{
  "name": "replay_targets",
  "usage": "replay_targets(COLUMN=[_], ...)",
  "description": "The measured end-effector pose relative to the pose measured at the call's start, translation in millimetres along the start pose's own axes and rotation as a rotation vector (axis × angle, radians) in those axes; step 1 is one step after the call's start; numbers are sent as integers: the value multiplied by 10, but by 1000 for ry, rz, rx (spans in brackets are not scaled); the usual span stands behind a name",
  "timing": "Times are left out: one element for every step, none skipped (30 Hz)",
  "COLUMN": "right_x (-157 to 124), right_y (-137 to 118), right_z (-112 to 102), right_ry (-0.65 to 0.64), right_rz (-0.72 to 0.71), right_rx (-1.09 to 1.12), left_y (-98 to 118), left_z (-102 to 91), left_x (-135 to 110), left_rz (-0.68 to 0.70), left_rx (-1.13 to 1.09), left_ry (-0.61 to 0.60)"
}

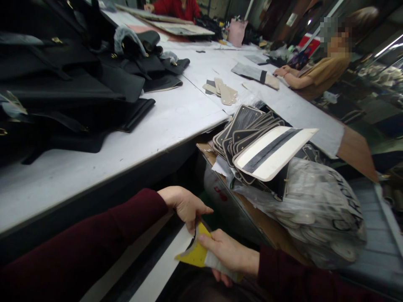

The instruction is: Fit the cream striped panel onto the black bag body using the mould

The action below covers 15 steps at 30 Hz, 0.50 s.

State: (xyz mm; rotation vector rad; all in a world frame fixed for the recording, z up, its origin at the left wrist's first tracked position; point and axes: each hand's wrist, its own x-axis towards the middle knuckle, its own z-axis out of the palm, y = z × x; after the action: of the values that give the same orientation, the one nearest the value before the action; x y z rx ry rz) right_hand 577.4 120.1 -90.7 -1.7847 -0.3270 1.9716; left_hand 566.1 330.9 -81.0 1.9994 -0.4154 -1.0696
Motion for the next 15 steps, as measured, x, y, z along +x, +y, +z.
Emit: replay_targets(right_x=[14,31,52,76,100,124,146,165,180,191,198,202,204,205,205], right_y=[3,6,8,10,12,15,19,24,29,35,41,47,54,60,65], right_z=[22,44,65,84,103,121,140,161,186,216,251,291,334,379,421], right_ry=[10,16,17,12,7,1,-6,-10,-10,-9,-8,-7,0,6,9], right_rz=[-4,-7,-12,-20,-35,-54,-72,-88,-97,-99,-97,-96,-99,-106,-116], right_rx=[19,35,51,64,77,92,109,128,147,166,189,214,241,267,291], left_y=[3,7,14,22,32,44,57,73,89,106,120,128,129,119,96], left_z=[-8,-16,-23,-30,-35,-39,-42,-46,-51,-57,-63,-67,-66,-57,-37], left_x=[6,8,5,-4,-18,-39,-68,-106,-153,-211,-279,-357,-441,-529,-619], left_rz=[-6,-11,-17,-21,-26,-33,-40,-46,-53,-58,-64,-71,-79,-89,-103], left_rx=[9,20,29,38,48,57,65,71,75,76,76,75,75,70,60], left_ry=[-8,-17,-28,-33,-35,-32,-24,-10,10,33,55,85,130,192,270])
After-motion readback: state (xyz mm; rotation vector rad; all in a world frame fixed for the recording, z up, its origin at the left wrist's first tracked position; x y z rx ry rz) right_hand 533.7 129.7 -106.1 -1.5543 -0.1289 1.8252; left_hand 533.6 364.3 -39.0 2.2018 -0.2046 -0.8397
